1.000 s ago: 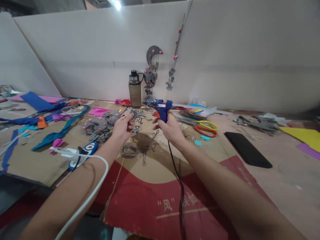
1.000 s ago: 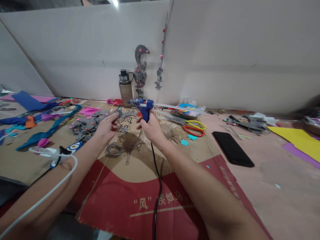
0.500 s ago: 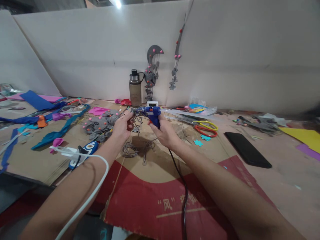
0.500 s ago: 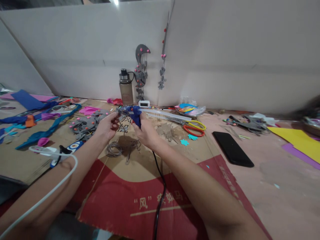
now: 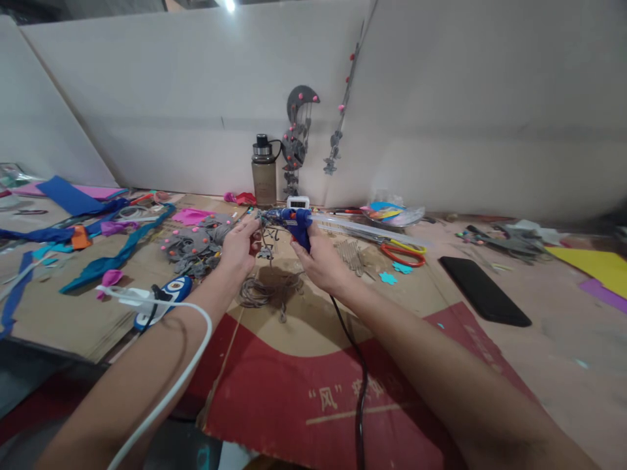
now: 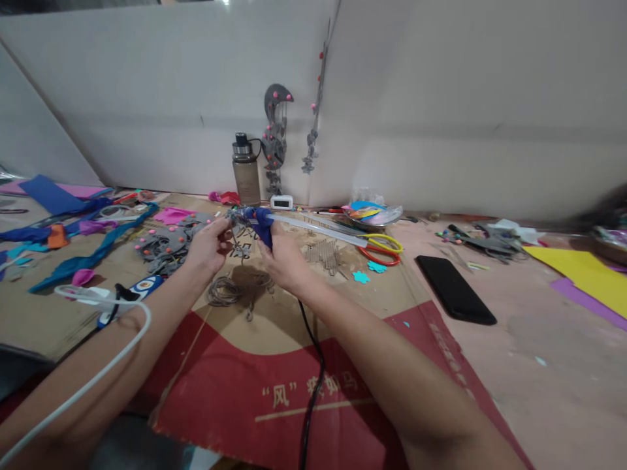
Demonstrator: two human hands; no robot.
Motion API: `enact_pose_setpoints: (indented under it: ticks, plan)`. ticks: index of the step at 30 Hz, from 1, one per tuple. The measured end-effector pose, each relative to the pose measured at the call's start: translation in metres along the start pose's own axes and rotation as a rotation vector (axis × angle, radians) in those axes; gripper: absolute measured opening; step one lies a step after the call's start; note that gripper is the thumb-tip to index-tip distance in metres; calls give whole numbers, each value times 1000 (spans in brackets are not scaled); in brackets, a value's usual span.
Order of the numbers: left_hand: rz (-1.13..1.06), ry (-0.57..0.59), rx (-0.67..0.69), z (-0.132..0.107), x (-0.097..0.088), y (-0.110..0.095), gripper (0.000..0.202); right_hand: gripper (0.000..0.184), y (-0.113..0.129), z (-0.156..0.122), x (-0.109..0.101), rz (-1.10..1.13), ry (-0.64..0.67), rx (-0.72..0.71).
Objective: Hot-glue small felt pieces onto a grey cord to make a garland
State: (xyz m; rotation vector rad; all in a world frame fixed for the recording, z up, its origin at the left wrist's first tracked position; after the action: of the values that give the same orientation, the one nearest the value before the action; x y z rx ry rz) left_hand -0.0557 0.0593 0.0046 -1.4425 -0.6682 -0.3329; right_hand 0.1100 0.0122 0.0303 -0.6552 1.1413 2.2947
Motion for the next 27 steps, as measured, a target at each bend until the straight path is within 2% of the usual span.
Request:
enact_pose_setpoints:
  ticks: [27]
  plan:
    - [-10, 39, 5, 5, -2, -3, 21, 29, 2, -2, 0, 18, 14, 29]
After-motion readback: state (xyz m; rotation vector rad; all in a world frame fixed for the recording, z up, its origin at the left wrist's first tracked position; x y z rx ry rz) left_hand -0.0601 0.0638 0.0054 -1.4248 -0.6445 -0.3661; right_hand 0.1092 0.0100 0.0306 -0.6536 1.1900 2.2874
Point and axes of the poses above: each hand's wrist, its own z-axis towards the middle knuckle, its own x-axis out of the palm, y = z × x, the point moved 6 cm from there along z, towards the middle knuckle, and after that the axes turned 6 degrees about -z, right-handed, at the moved point
